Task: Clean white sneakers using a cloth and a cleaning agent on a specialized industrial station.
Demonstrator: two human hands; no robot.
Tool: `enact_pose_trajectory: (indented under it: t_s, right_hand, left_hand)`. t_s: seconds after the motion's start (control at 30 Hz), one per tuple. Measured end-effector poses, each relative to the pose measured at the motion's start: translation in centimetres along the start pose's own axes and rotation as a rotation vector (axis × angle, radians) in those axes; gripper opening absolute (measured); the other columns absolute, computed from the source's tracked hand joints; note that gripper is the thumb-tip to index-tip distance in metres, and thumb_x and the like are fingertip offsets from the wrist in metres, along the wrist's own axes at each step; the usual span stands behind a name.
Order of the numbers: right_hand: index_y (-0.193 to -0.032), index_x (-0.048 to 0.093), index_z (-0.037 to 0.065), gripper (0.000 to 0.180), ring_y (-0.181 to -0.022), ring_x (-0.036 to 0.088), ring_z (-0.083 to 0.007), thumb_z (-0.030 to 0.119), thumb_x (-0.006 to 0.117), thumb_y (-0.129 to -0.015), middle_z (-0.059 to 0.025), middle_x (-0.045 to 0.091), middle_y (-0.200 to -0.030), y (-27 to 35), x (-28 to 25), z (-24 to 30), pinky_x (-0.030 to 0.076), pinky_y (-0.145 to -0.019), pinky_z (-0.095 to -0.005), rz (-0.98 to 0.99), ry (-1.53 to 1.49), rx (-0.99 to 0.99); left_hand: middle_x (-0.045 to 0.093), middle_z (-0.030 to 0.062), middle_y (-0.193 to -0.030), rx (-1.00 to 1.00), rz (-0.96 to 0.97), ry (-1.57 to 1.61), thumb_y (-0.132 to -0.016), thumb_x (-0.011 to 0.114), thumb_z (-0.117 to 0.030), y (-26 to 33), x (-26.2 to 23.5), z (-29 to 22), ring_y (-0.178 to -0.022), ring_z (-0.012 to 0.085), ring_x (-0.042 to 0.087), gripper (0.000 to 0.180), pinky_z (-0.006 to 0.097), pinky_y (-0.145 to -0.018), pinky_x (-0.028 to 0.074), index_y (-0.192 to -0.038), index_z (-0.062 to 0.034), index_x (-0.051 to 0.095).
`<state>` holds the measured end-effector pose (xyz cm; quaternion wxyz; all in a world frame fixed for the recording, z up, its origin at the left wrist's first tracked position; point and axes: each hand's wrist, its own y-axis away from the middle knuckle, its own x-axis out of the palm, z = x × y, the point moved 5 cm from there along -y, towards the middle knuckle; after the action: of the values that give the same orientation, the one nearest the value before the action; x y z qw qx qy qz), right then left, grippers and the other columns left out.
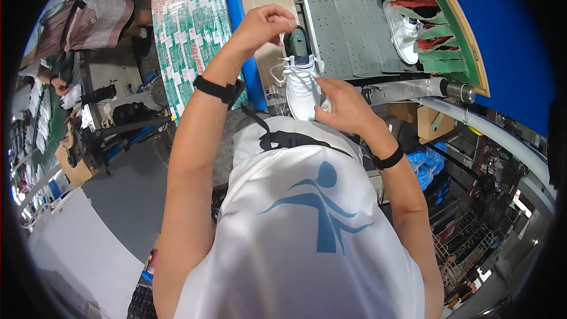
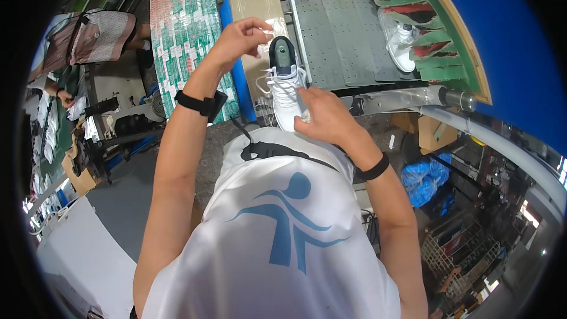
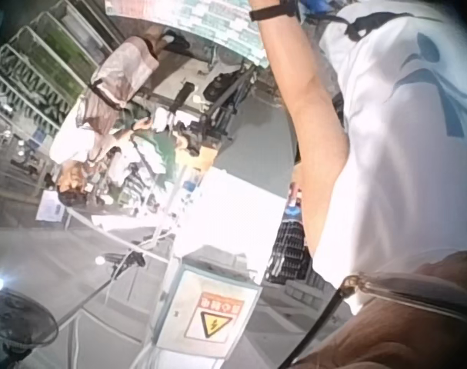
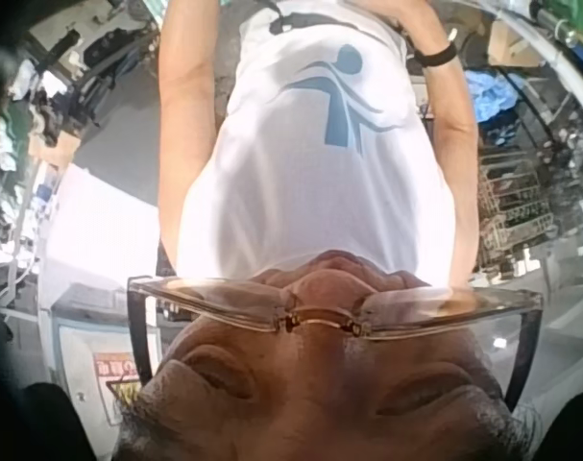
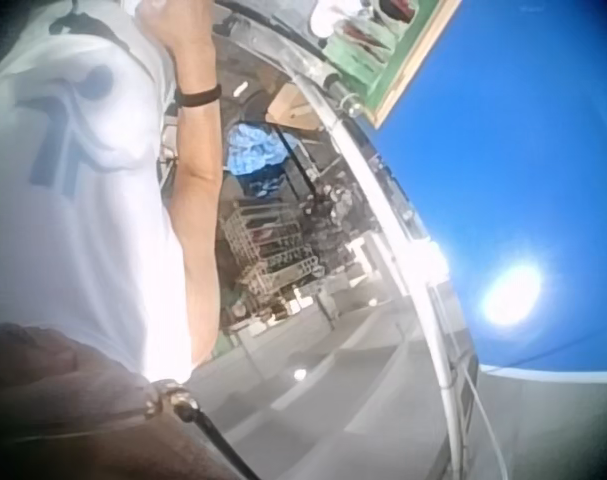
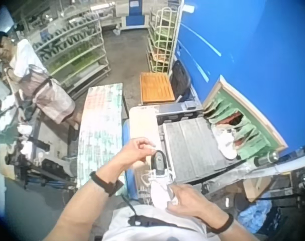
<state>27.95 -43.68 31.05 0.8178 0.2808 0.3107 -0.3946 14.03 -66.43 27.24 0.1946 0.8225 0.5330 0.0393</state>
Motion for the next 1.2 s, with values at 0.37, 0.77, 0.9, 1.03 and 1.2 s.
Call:
enact_pose_trajectory:
  t_s: [0.37,0.77,0.9,1.03,1.2]
  right_hand:
    - [-0.133,0.062,-0.011,0.065,-0.098,0.069,-0.0443,0.025,0.078,-0.082,-0.0258,0.069,-0.102,-2.5,2.6,3.2,0.055,-0.091,-0.0526,-0.117,0.155,-0.200]
    - [-0.131,0.070,-0.011,0.058,-0.105,0.074,-0.0427,0.027,0.072,-0.087,-0.0268,0.077,-0.111,-4.4,3.4,0.7,0.057,-0.098,-0.0447,0.051,-0.410,0.151]
    - [-0.134,0.070,-0.004,0.052,-0.103,0.074,-0.0401,0.023,0.068,-0.090,-0.0263,0.076,-0.113,-2.8,3.3,0.3,0.056,-0.097,-0.0411,0.087,-0.552,0.190]
    - [-0.131,0.070,-0.004,0.053,-0.099,0.071,-0.0421,0.028,0.069,-0.088,-0.0251,0.074,-0.110,-1.9,2.6,0.9,0.056,-0.092,-0.0445,0.012,-0.481,0.145]
    - [-0.137,0.066,-0.008,0.065,-0.096,0.070,-0.0432,0.032,0.072,-0.086,-0.0225,0.070,-0.102,-2.0,2.6,2.7,0.056,-0.088,-0.0488,0.045,-0.213,0.009]
  left_hand:
    - [0.074,0.0140,-0.137,0.142,-0.036,0.029,-0.091,0.089,-0.022,-1.9,2.9,7.8,-0.112,0.0208,0.075,0.071,0.037,-0.098,0.059,-0.154,-0.0067,0.062]
    - [0.074,0.0183,-0.133,0.042,-0.115,0.013,-0.086,0.093,-0.019,-2.6,4.0,8.9,-0.108,0.0273,0.077,0.071,0.037,-0.096,0.060,-0.148,-0.0057,0.062]
    - [0.075,0.0217,-0.132,0.099,-0.152,-0.027,-0.082,0.097,-0.028,-2.5,4.2,8.3,-0.115,0.0324,0.076,0.072,0.038,-0.100,0.058,-0.142,-0.0053,0.065]
    - [0.077,0.0204,-0.126,0.069,-0.156,-0.197,-0.082,0.097,-0.026,-2.4,4.6,5.8,-0.113,0.0316,0.076,0.068,0.039,-0.097,0.059,-0.139,-0.0048,0.066]
    - [0.077,0.0188,-0.123,0.034,-0.155,-0.180,-0.081,0.097,-0.021,-2.9,3.9,6.8,-0.107,0.0311,0.077,0.067,0.040,-0.095,0.060,-0.138,-0.0059,0.066]
